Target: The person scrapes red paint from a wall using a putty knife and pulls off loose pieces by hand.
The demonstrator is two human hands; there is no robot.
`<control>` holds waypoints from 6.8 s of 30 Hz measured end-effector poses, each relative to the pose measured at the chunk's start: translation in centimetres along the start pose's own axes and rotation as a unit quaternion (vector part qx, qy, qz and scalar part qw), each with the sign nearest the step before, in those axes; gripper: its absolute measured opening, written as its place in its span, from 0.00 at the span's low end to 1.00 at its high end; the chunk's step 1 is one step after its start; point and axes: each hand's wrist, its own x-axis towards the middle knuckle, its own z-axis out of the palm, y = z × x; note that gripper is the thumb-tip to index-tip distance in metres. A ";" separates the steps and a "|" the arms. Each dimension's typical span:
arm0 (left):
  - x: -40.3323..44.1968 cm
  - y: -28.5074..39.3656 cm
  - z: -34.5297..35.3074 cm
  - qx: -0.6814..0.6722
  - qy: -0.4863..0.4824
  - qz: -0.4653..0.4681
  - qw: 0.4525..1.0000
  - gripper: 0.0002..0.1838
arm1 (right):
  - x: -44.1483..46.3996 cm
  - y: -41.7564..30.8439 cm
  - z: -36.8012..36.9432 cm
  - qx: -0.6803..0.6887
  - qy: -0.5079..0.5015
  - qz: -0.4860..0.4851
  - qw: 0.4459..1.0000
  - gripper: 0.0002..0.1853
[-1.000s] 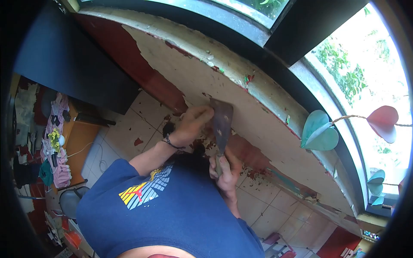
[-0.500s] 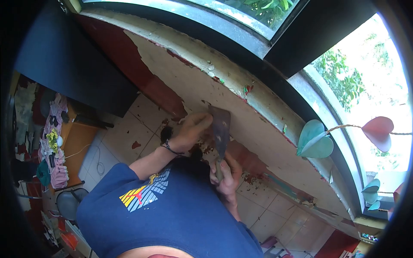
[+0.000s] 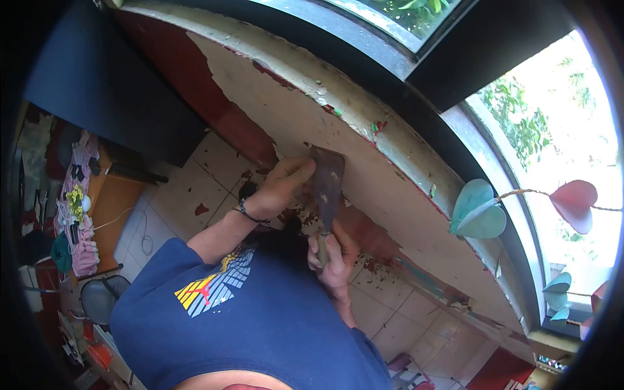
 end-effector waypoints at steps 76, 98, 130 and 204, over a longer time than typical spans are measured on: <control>0.3 -0.2 -0.4 0.030 0.145 0.049 0.988 0.15 | 1.5 2.8 1.5 -0.054 0.024 -0.039 0.998 0.21; 0.2 -1.6 -0.5 0.056 0.097 0.004 0.994 0.16 | 0.2 1.7 -2.3 -0.075 0.056 -0.014 0.996 0.20; 0.7 -2.0 0.2 0.071 0.105 0.060 0.990 0.14 | -0.1 1.8 -0.9 -0.008 0.039 -0.020 0.999 0.22; 0.8 3.6 2.3 0.120 0.088 0.159 0.976 0.11 | 1.8 0.5 0.9 0.020 -0.036 -0.127 0.991 0.19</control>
